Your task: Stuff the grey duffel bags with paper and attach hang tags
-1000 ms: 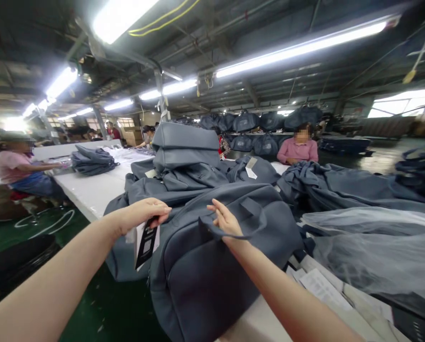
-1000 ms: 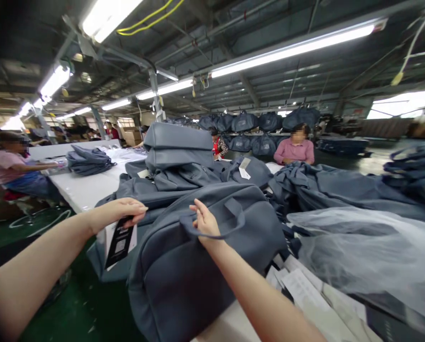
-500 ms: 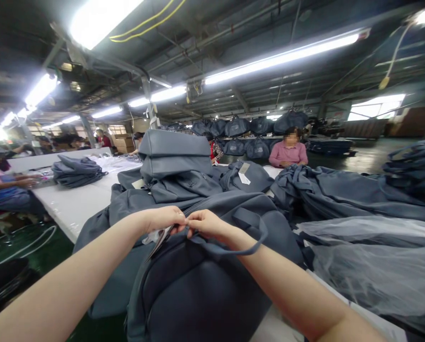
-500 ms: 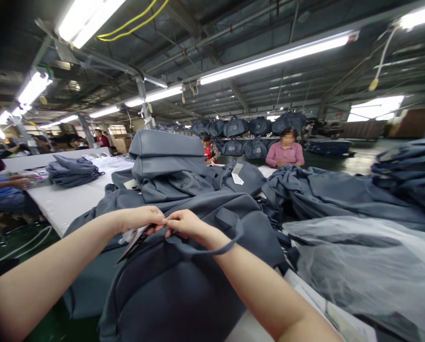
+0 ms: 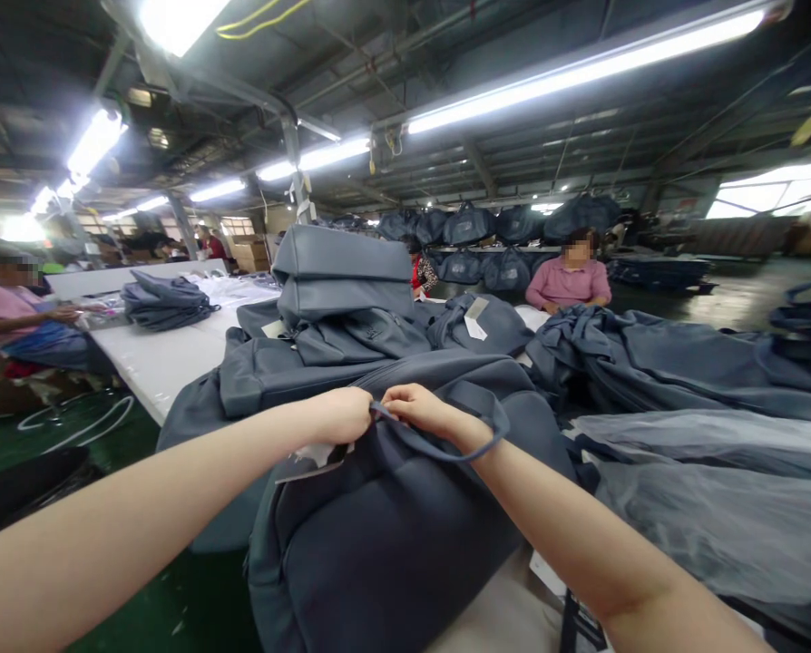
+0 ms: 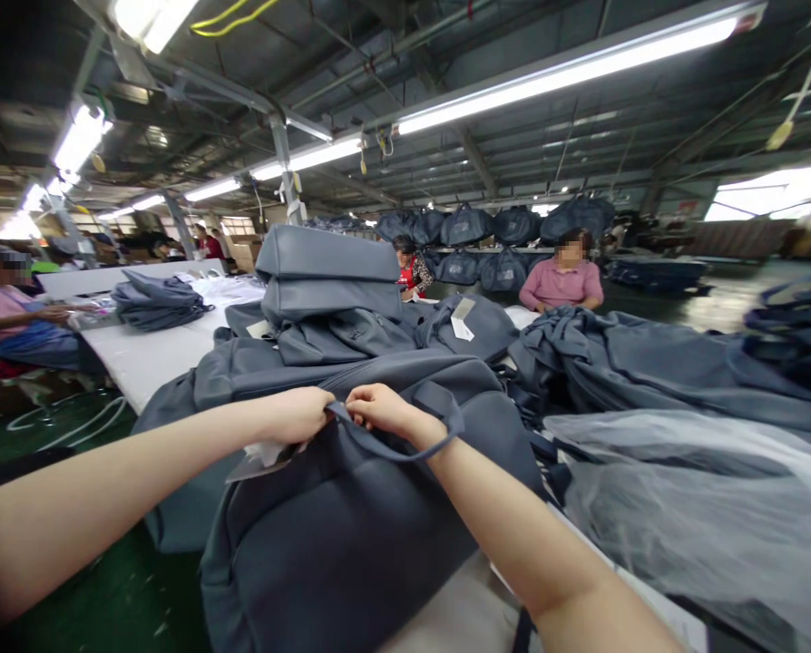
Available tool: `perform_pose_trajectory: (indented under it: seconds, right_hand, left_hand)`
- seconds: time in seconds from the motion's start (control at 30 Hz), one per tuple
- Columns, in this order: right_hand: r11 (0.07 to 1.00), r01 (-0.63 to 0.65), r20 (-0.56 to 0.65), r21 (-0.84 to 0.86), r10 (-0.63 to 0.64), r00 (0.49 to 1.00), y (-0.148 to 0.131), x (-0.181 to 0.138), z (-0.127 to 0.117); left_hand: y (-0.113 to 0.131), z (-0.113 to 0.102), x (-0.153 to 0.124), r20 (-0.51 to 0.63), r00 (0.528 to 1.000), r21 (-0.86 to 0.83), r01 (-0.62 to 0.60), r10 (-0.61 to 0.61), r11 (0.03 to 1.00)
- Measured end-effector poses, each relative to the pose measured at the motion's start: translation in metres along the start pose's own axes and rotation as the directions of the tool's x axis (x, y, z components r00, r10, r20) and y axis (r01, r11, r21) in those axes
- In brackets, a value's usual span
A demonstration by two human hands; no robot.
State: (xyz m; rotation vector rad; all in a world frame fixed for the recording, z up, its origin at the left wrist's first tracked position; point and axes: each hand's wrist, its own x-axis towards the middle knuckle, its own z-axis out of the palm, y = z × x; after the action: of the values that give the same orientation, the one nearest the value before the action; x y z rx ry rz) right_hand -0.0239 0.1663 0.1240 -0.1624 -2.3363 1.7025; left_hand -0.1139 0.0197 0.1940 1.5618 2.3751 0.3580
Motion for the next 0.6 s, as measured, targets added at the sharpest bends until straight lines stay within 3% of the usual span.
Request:
perform_pose_trajectory:
  seconds: [0.1,0.17,0.3,0.37,0.5,0.6]
  right_hand:
    - [0.998,0.047,-0.062,-0.041,-0.049,0.997,0.006,-0.020,-0.002]
    - [0.982,0.152,-0.122,-0.116,-0.166,0.979,0.007,-0.040,0.004]
    - [0.901,0.366,-0.149,-0.232,-0.404,0.902,-0.004,-0.087,0.031]
    - [0.915,0.388,-0.088,-0.108,-0.398,0.913,-0.014,-0.101,0.046]
    - [0.939,0.271,-0.009,0.213,-0.276,0.961,-0.026,-0.108,0.060]
    - [0.942,0.288,0.032,0.174,-0.298,0.954,-0.025,-0.109,0.060]
  left_hand:
    - [-0.016,-0.003,0.001,0.060,0.993,-0.127,0.112,-0.105,0.986]
    - [-0.025,-0.005,-0.003,0.099,0.982,-0.181,0.178,-0.163,0.967]
    - [-0.028,-0.007,-0.014,0.111,0.983,-0.210,0.169,-0.148,0.963]
    - [-0.024,-0.008,-0.018,0.088,0.990,-0.196,0.124,-0.108,0.973]
    - [-0.014,-0.009,-0.026,0.051,0.998,-0.145,0.033,-0.026,0.989]
    - [-0.009,-0.002,-0.036,0.016,1.000,-0.093,-0.012,0.014,0.996]
